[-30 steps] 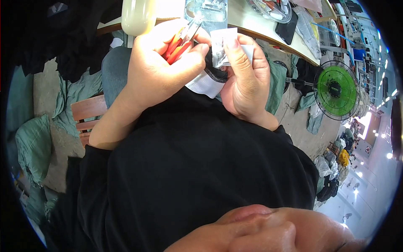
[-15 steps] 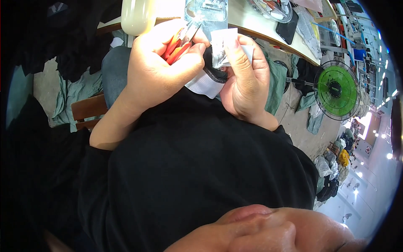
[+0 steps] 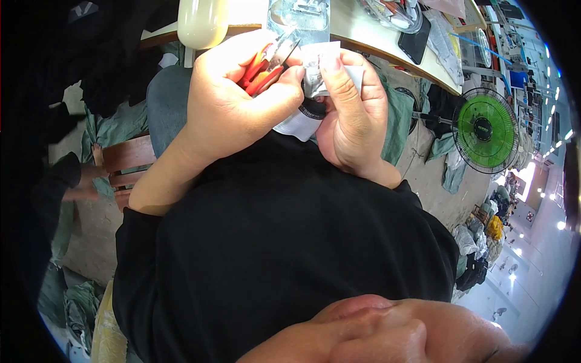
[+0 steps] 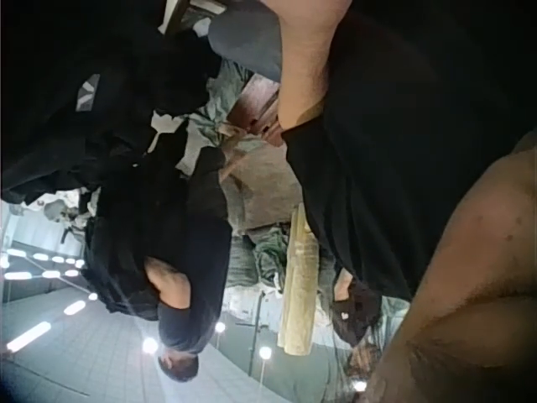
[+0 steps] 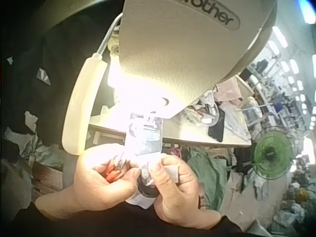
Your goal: Trimming excess threads from a black garment using hand snips at a textile workstation.
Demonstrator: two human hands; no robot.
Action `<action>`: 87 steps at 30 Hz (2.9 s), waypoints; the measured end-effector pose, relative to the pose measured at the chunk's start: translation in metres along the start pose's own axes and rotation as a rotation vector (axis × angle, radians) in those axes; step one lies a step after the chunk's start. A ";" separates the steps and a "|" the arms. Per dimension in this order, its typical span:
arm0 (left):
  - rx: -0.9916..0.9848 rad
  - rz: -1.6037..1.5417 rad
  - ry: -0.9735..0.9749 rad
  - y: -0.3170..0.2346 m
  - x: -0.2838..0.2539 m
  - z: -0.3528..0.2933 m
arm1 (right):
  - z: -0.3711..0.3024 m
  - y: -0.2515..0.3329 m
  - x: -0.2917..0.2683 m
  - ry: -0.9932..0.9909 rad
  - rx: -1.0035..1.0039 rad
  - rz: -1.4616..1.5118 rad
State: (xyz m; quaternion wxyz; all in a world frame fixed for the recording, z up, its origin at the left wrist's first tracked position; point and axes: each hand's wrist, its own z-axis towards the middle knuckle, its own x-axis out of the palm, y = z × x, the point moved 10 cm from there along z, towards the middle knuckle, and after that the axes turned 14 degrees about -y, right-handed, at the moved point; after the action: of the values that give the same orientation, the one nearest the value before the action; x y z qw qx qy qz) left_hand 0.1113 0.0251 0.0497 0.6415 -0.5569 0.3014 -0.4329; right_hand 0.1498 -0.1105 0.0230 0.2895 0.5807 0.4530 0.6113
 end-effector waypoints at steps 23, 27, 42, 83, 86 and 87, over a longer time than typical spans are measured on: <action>-0.030 -0.036 -0.023 0.004 -0.003 0.002 | 0.002 -0.001 -0.001 -0.061 0.045 0.055; 0.000 -0.023 0.033 0.008 -0.001 0.002 | 0.000 -0.002 -0.007 -0.053 0.006 0.058; 0.869 0.457 0.187 -0.039 0.004 -0.007 | 0.000 -0.011 0.004 0.055 0.357 0.136; 1.032 0.517 0.037 -0.044 0.000 -0.026 | 0.000 -0.007 0.002 0.002 0.217 0.054; 1.034 0.495 0.000 -0.048 -0.002 -0.028 | 0.000 -0.007 0.003 -0.002 0.206 0.086; 1.017 0.485 -0.017 -0.049 -0.003 -0.027 | 0.001 -0.006 0.002 -0.029 0.200 0.105</action>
State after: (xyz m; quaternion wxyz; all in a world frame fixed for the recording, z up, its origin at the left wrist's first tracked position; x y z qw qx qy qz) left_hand 0.0761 0.0157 0.0918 0.9128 -0.0960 0.1690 -0.3592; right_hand 0.1494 -0.1059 0.0188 0.2042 0.6384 0.4767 0.5688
